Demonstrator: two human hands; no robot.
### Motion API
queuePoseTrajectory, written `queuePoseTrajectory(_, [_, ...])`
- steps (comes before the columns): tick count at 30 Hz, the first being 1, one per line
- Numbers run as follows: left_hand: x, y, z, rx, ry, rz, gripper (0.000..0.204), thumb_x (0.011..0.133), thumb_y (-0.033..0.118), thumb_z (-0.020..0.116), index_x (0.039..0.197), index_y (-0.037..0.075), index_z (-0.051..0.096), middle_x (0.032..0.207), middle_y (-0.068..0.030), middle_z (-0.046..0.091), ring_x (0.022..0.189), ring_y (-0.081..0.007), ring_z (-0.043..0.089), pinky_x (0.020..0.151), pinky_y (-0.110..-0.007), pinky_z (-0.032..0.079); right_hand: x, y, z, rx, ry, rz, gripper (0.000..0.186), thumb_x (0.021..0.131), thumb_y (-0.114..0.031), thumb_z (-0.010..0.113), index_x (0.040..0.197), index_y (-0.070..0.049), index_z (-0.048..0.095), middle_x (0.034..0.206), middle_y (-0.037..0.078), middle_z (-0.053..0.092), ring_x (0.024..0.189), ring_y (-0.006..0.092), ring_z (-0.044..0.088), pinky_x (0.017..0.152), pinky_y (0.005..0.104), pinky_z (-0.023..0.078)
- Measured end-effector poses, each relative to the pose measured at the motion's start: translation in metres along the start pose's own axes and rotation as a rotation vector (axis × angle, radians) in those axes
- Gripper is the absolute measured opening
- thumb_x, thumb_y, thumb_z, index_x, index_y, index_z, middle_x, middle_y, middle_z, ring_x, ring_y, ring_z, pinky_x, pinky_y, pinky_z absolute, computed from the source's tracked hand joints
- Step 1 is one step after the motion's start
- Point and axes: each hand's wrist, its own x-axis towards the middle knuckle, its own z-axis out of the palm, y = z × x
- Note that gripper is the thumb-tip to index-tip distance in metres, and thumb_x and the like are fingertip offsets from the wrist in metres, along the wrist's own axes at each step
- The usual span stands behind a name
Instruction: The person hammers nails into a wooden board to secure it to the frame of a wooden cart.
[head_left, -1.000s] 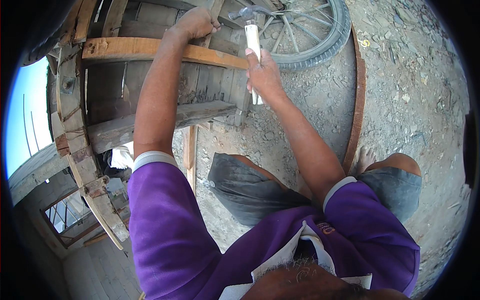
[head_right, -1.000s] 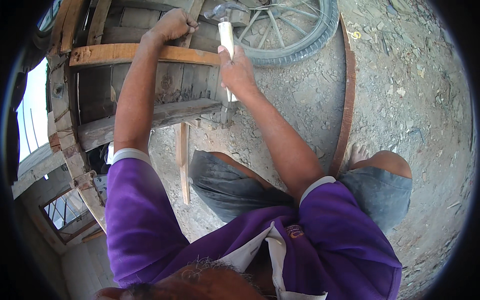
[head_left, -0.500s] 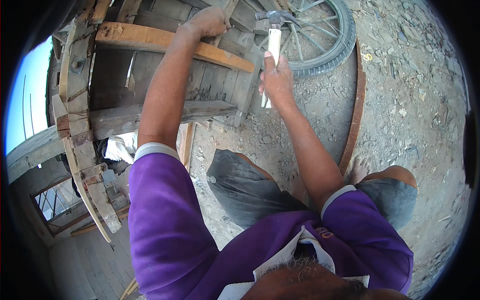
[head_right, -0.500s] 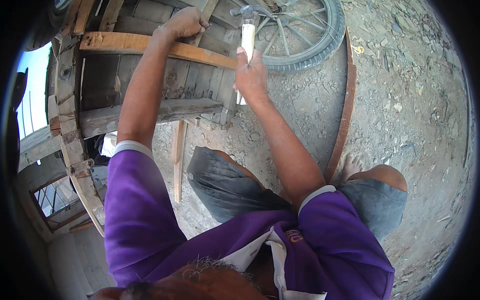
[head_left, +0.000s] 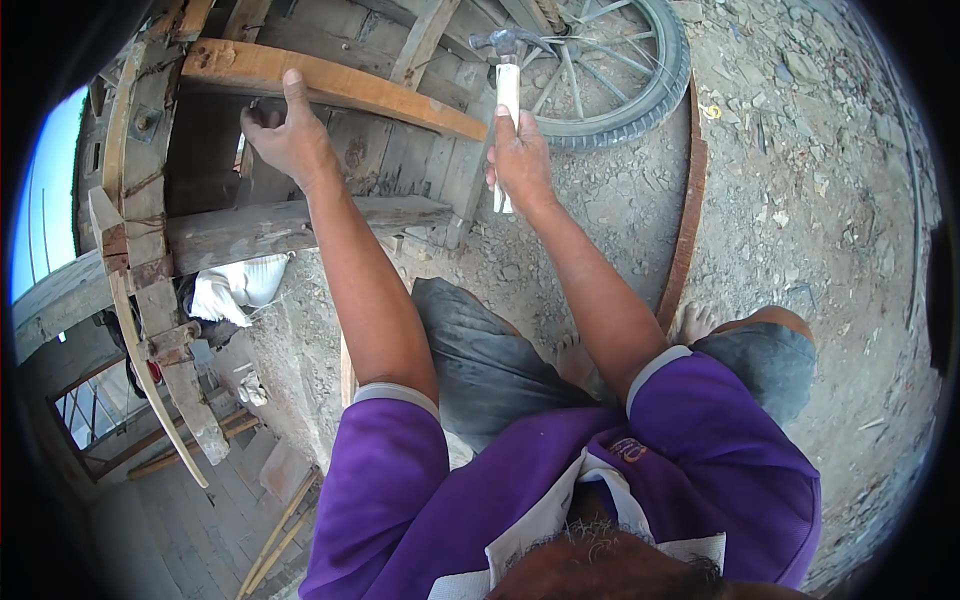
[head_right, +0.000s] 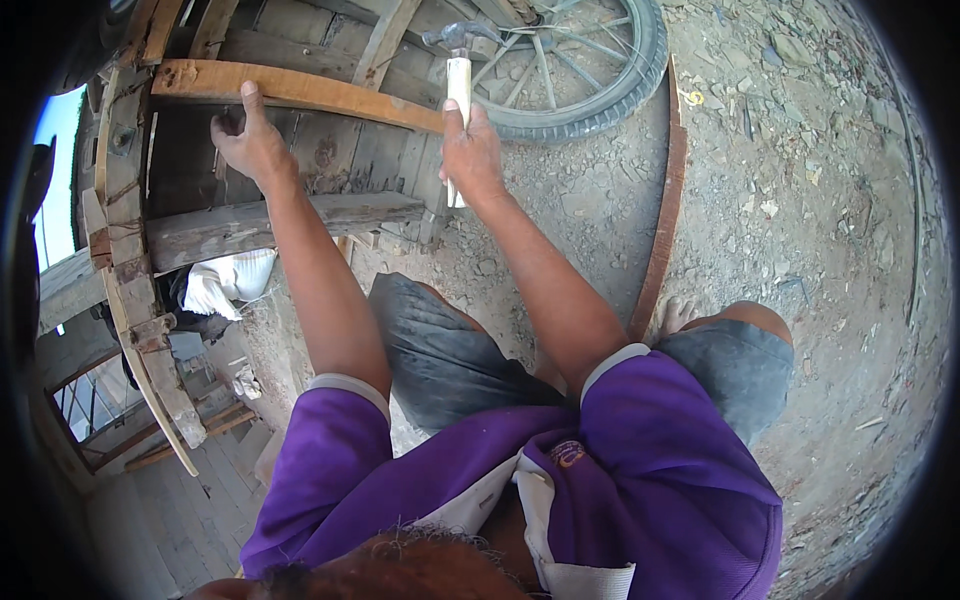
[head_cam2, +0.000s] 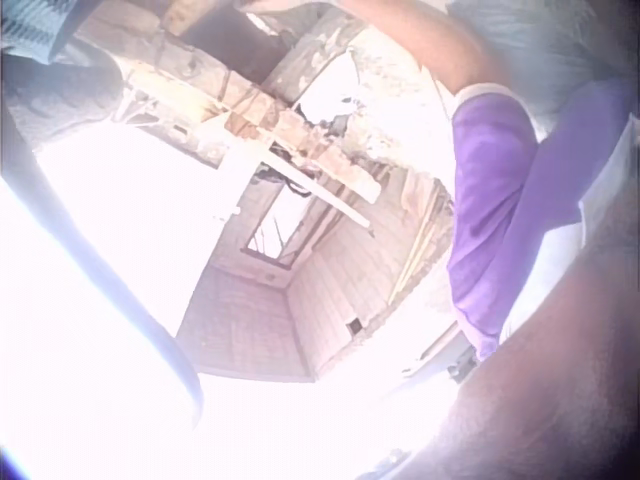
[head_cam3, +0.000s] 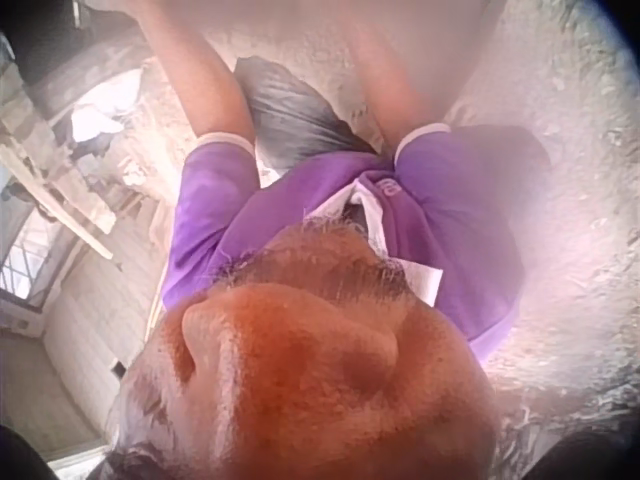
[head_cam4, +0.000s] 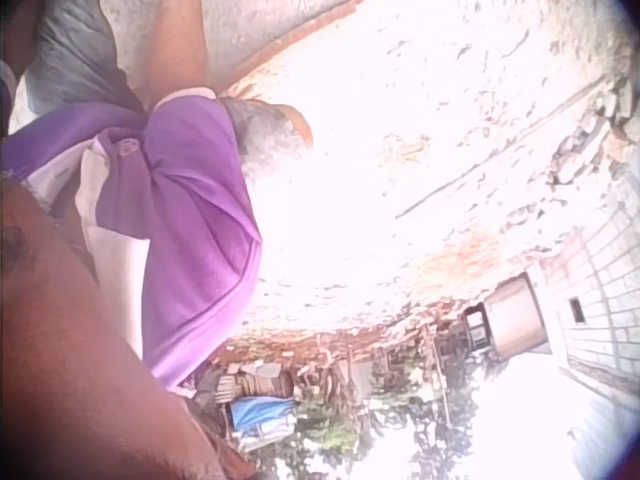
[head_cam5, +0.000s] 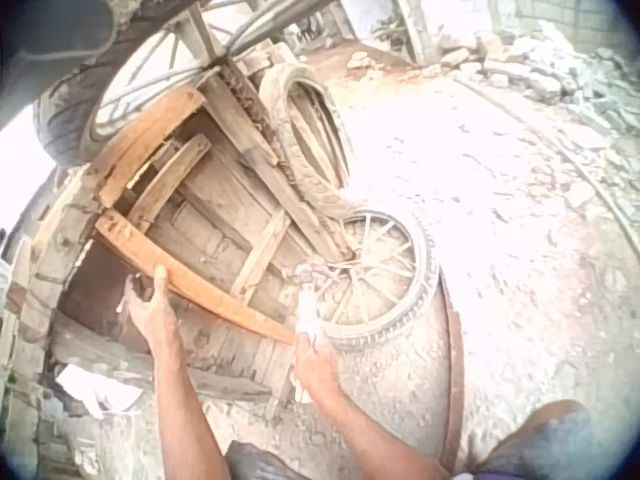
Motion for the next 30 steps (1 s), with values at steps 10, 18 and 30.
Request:
queuePoseTrajectory(10, [0.072, 0.008, -0.034, 0.465, -0.453, 0.1, 0.124, 0.066, 0.079, 0.075, 0.138, -0.018, 0.046, 0.137, -0.0335, 0.055, 0.132, -0.0424, 0.052, 0.113, -0.044, 0.039, 0.005, -0.005, 0.002, -0.05, -0.063, 0.029, 0.036, 0.105, -0.041, 0.05, 0.106, -0.005, 0.049, 0.067, 0.005, 0.05, 0.041, 0.0132, 0.046, 0.036, 0.0314, 0.04])
queuePoseTrajectory(18, [0.059, 0.009, -0.023, 0.483, -0.487, 0.134, 0.124, 0.065, 0.076, 0.076, 0.139, -0.017, 0.042, 0.138, -0.0324, 0.055, 0.133, -0.0399, 0.051, 0.114, -0.042, 0.036, 0.011, -0.007, -0.003, -0.107, -0.032, 0.003, 0.036, 0.104, -0.04, 0.052, 0.108, -0.005, 0.049, 0.067, 0.005, 0.051, 0.041, 0.0131, 0.047, 0.036, 0.0306, 0.04])
queuePoseTrajectory(30, [0.062, 0.014, -0.016, 0.457, -0.455, 0.056, 0.117, 0.063, 0.065, 0.082, 0.135, -0.019, 0.044, 0.134, -0.0313, 0.058, 0.128, -0.0377, 0.055, 0.111, -0.041, 0.038, 0.008, -0.008, -0.001, -0.064, 0.178, -0.212, 0.038, 0.105, -0.038, 0.051, 0.1, -0.001, 0.046, 0.067, 0.011, 0.056, 0.044, 0.0182, 0.055, 0.04, 0.0334, 0.045])
